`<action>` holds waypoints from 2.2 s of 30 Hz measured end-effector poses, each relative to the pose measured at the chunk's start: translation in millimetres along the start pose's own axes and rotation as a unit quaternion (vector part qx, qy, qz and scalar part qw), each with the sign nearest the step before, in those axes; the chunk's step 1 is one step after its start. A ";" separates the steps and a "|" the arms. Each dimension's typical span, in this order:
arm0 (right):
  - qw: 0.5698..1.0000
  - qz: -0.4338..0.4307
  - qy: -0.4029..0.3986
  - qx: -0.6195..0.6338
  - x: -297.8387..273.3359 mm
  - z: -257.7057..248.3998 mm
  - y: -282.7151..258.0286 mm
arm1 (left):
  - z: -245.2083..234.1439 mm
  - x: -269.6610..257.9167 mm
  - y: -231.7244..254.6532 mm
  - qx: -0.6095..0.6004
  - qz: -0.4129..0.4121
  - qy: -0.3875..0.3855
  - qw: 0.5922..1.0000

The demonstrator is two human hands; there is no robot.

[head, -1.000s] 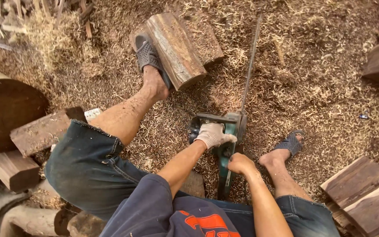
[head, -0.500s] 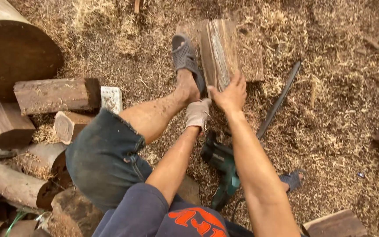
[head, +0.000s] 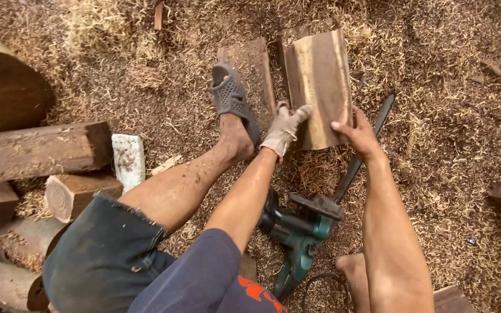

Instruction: Cutting wood blocks into smaller pieces using an electric chainsaw while sitting on a floor covered in wood shavings.

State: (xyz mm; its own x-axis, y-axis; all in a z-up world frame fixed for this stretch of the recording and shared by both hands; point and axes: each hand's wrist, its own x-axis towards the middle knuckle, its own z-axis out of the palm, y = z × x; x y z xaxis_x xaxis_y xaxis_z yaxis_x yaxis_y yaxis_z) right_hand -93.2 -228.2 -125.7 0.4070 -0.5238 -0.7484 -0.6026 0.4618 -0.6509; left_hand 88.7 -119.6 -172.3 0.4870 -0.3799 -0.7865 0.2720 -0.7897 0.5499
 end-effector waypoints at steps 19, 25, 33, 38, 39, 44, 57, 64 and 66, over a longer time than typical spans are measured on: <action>0.989 -0.057 0.136 0.005 19.0 103.7 22.0 | -40.0 -58.4 36.0 -0.059 -0.012 0.179 0.982; 0.995 -0.010 0.093 -0.036 -47.0 66.1 34.1 | -45.4 -75.0 41.5 0.015 0.030 0.137 0.990; 0.970 0.166 0.100 -0.149 -265.2 14.9 117.2 | 13.8 -198.0 -6.6 0.175 0.411 0.025 0.894; 0.930 0.246 0.033 -0.271 -325.7 23.0 133.4 | 64.3 -277.5 -55.7 0.618 0.220 -0.220 0.722; 0.931 0.248 0.034 -0.266 -326.5 24.9 137.9 | 70.4 -272.1 -67.8 0.621 0.221 -0.221 0.718; 0.915 0.133 0.023 -0.381 -326.1 40.9 108.4 | 100.1 -216.2 -121.8 0.618 0.036 -0.247 0.746; 0.915 0.290 -0.095 -0.265 -308.0 20.1 178.7 | 65.4 -258.5 -63.1 0.539 -0.041 -0.219 0.813; 0.954 0.179 -0.098 -0.220 -296.3 54.0 221.3 | 11.2 -264.8 -28.0 0.322 0.049 -0.146 0.934; 0.975 0.134 -0.046 -0.172 -296.2 62.1 214.6 | 1.2 -258.7 -23.4 0.295 0.055 -0.130 0.945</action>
State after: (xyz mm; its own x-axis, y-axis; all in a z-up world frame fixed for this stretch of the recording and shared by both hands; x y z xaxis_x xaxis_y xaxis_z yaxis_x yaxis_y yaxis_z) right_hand -300.4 70.4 -51.5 0.2537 -0.3437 -0.9042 -0.8836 0.2979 -0.3611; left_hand -44.7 -3.5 18.0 0.2443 -0.5203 -0.8183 -0.3159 -0.8405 0.4402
